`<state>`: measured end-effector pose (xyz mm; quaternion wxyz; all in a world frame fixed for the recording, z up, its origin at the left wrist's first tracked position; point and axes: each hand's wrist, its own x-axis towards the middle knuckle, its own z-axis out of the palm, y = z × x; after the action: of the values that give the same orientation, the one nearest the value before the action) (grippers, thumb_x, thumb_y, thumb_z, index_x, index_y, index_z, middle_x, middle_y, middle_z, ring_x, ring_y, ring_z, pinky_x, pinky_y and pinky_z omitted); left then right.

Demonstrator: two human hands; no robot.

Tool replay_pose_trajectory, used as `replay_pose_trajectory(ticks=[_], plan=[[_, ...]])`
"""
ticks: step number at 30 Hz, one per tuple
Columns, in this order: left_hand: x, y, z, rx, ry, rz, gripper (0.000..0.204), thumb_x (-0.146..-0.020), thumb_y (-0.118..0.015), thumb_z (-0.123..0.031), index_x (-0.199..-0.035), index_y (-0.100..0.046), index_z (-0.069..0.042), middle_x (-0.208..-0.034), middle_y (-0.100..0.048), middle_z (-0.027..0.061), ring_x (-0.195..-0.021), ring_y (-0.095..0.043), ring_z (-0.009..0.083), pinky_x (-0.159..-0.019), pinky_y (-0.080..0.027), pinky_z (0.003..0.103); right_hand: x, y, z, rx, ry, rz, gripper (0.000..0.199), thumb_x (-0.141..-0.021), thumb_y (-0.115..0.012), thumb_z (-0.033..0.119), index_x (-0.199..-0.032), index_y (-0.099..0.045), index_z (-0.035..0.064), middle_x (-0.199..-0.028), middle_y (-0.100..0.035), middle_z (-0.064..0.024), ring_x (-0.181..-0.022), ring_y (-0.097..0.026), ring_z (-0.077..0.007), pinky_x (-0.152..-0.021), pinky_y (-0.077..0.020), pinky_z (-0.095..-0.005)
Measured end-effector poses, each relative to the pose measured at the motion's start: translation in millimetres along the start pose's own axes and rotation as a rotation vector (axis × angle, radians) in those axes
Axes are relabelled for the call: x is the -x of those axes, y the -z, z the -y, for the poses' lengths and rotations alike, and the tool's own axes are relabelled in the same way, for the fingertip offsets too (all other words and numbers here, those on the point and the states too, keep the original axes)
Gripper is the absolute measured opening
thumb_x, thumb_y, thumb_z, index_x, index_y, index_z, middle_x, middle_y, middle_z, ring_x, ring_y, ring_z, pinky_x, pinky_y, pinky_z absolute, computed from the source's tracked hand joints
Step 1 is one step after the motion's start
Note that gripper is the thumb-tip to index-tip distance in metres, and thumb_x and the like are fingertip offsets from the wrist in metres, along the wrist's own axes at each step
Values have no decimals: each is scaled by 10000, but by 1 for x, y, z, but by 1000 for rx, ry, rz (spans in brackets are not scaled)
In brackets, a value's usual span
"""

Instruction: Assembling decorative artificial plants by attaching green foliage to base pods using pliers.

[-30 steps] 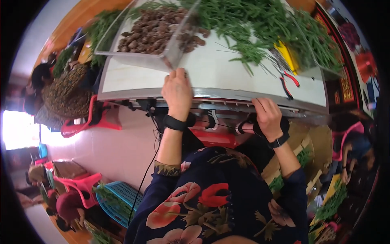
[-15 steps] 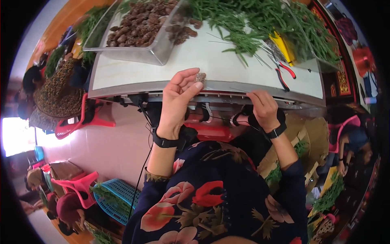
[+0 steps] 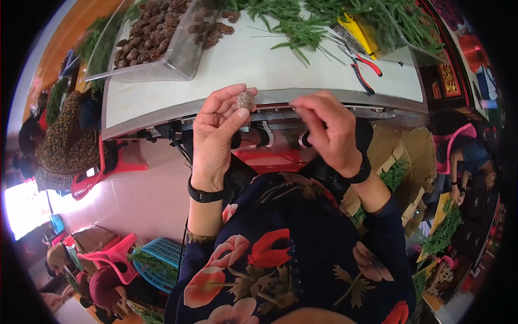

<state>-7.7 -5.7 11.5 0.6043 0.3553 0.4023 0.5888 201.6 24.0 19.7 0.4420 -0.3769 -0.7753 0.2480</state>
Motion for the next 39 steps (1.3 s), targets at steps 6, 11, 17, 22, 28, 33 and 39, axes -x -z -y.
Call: replay_pose_trajectory(ticks=[6,11,17,22,28,33,39], plan=[[3,-1,-4,6,-18,13,382,-875,-629,-23,-1246,-538,-22,-1212,-614,150,-991,-620,169,-843,-482,255,-7,-15,18,139,183,32,223,-788,-644,-78,-979,-650,37,-839,-578,-87,-682,-591,-243,-592,-474,-321],[8,2,-3,57,-33,28,425,-882,-614,-13,-1290,-494,-36,-1205,-614,163,-991,-621,175,-825,-484,253,-12,-23,16,145,210,4,223,-787,-643,-82,-979,-646,32,-839,-572,-83,-683,-592,-237,-584,-473,-316],[13,8,-4,56,-24,-10,411,-894,-594,-13,-1290,-486,-35,-1208,-606,161,-979,-616,174,-822,-485,255,-12,-32,21,126,236,-1,220,-794,-636,-86,-981,-643,28,-836,-571,-81,-670,-593,-225,-570,-473,-309],[14,11,-4,90,-16,-14,377,-898,-589,-2,-1266,-508,-20,-1197,-614,157,-962,-621,164,-830,-492,252,-12,-36,21,89,233,-9,214,-801,-630,-85,-983,-644,27,-838,-572,-81,-659,-593,-215,-561,-472,-304],[14,13,-1,127,-15,-30,357,-900,-584,7,-1251,-522,-12,-1182,-621,158,-947,-625,156,-836,-498,248,-12,-39,22,112,250,-20,208,-801,-632,-84,-980,-638,24,-842,-574,-83,-657,-595,-216,-555,-471,-305],[14,15,0,151,3,-34,354,-901,-578,11,-1250,-522,-15,-1185,-617,155,-948,-621,155,-834,-499,247,-11,-46,17,134,246,-37,219,-790,-651,-84,-982,-630,20,-851,-577,-86,-648,-590,-220,-547,-469,-302],[15,16,-1,154,-3,-46,352,-902,-574,12,-1249,-521,-14,-1182,-618,152,-940,-620,152,-837,-501,245,-11,-45,25,122,239,-14,221,-791,-656,-77,-988,-633,22,-850,-578,-89,-656,-600,-227,-552,-477,-307]])
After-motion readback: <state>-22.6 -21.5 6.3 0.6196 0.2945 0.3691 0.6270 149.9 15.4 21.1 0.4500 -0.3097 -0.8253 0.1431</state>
